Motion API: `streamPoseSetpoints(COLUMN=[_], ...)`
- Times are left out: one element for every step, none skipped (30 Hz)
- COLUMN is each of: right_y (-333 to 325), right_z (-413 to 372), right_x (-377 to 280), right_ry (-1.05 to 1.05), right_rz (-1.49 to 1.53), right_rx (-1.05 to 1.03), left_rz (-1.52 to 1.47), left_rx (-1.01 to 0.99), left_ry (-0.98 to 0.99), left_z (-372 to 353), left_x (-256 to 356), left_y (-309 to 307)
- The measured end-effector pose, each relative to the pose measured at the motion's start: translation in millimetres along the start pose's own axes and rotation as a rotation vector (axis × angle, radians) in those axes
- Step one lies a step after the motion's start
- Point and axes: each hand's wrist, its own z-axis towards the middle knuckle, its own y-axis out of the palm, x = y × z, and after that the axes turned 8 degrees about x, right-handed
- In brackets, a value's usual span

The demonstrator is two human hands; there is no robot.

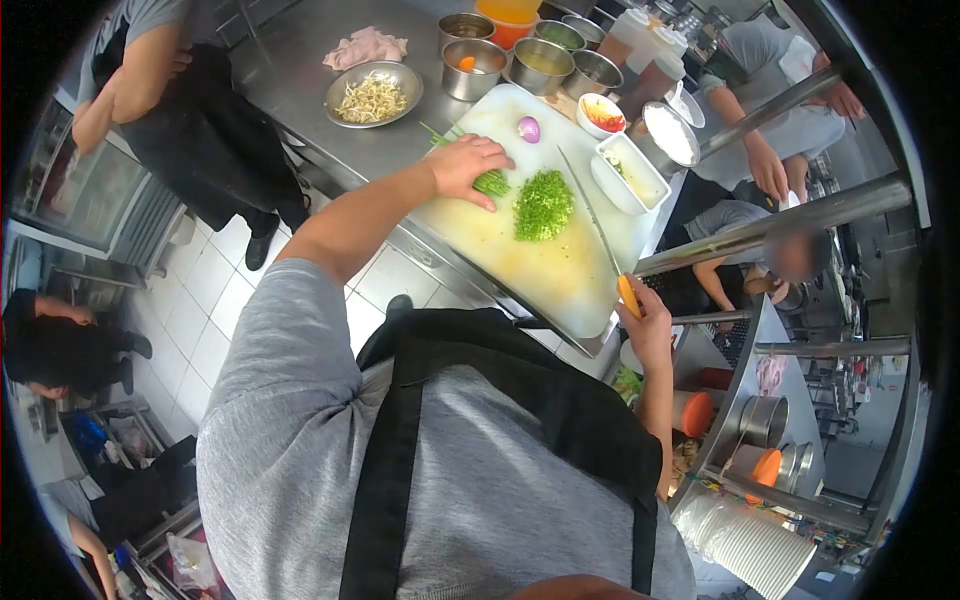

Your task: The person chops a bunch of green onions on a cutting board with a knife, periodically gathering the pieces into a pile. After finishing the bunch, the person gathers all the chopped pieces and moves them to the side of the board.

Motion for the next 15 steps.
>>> streamPoseSetpoints(right_y=[0, 0, 0, -1, -1, 1, 3, 5, 7, 8, 10, 12, 14, 17, 20], right_z=[0, -1, -2, -2, -3, -4, -5, -4, -5, -7, -9, -10, -11, -13, -15], right_x=[0, -1, -3, -4, -2, 3, 6, 8, 10, 11, 10, 8, 6, 4, 4], right_ry=[0.002, -0.004, -0.012, -0.020, -0.009, 0.002, 0.014, 0.014, 0.015, 0.018, 0.034, 0.050, 0.065, 0.092, 0.118], right_rz=[0.008, -0.004, -0.016, -0.027, -0.013, 0.000, 0.014, 0.028, 0.042, 0.057, 0.066, 0.074, 0.083, 0.090, 0.099], right_rx=[0.003, 0.009, 0.014, 0.018, 0.025, 0.032, 0.039, 0.044, 0.049, 0.054, 0.054, 0.057, 0.062, 0.063, 0.066], left_rz=[-0.033, -0.067, -0.049, -0.032, -0.014, 0.006, 0.025, 0.044, 0.029, 0.014, 0.000, -0.025, -0.049, -0.072, -0.062], left_rx=[0.054, 0.109, 0.101, 0.094, 0.087, 0.085, 0.082, 0.077, 0.069, 0.058, 0.048, 0.065, 0.082, 0.099, 0.100], left_ry=[0.006, 0.012, 0.001, -0.010, -0.022, -0.027, -0.032, -0.038, -0.057, -0.074, -0.090, -0.076, -0.060, -0.043, -0.033], left_z=[-4, -8, -11, -14, -18, -22, -27, -30, -31, -30, -29, -27, -26, -24, -23], left_x=[-3, -6, -10, -16, -21, -26, -30, -31, -30, -28, -26, -26, -28, -28, -29], left_y=[-3, -6, -10, -14, -16, -17, -17, -16, -14, -10, -7, -2, 4, 6, 8])
